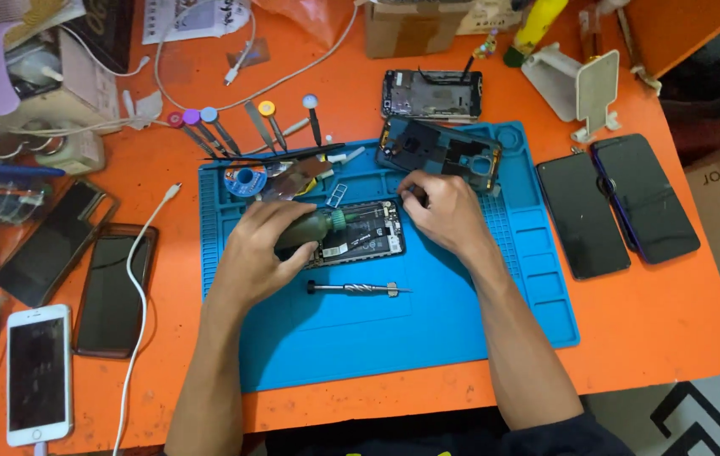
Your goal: The person works on a disassembled smartphone motherboard placed on a blue anti-static mat. They use a screwdriver to remove screws and tweezers to handle small components and connectors on the circuit board. The workspace is cluttered with various tools and phone parts.
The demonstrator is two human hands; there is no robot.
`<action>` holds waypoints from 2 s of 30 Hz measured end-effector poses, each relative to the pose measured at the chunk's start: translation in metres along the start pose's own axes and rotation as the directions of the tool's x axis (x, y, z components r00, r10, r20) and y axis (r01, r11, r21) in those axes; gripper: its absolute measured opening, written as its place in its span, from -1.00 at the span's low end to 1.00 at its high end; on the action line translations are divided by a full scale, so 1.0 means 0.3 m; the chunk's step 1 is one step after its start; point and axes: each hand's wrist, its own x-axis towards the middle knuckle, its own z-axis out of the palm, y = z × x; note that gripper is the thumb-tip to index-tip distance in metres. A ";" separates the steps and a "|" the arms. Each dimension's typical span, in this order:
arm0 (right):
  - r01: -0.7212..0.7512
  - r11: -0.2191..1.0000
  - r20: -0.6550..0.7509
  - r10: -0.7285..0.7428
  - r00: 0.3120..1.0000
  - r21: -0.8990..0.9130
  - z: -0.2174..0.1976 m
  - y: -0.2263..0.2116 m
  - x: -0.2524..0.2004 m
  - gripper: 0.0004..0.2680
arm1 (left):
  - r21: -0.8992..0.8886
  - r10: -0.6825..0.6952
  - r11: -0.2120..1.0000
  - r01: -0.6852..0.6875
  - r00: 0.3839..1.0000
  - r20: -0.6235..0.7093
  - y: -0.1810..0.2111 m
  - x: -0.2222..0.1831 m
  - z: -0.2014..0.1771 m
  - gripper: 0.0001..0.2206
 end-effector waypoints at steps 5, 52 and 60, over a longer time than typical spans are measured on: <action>-0.006 1.000 0.017 0.006 1.000 -0.003 0.001 0.001 0.002 -0.90 | 0.003 0.004 1.000 -0.004 0.999 0.040 0.035 0.009 0.016 -0.61; -0.006 1.000 0.062 0.006 0.998 0.003 -0.013 -0.008 0.006 -0.92 | 0.050 0.076 0.996 -0.078 0.996 0.040 0.041 0.021 0.023 -0.65; 0.004 1.000 0.059 -0.005 0.998 0.015 -0.012 -0.003 0.006 -0.92 | 0.018 0.080 0.996 -0.082 0.993 0.085 0.057 0.021 0.018 -0.63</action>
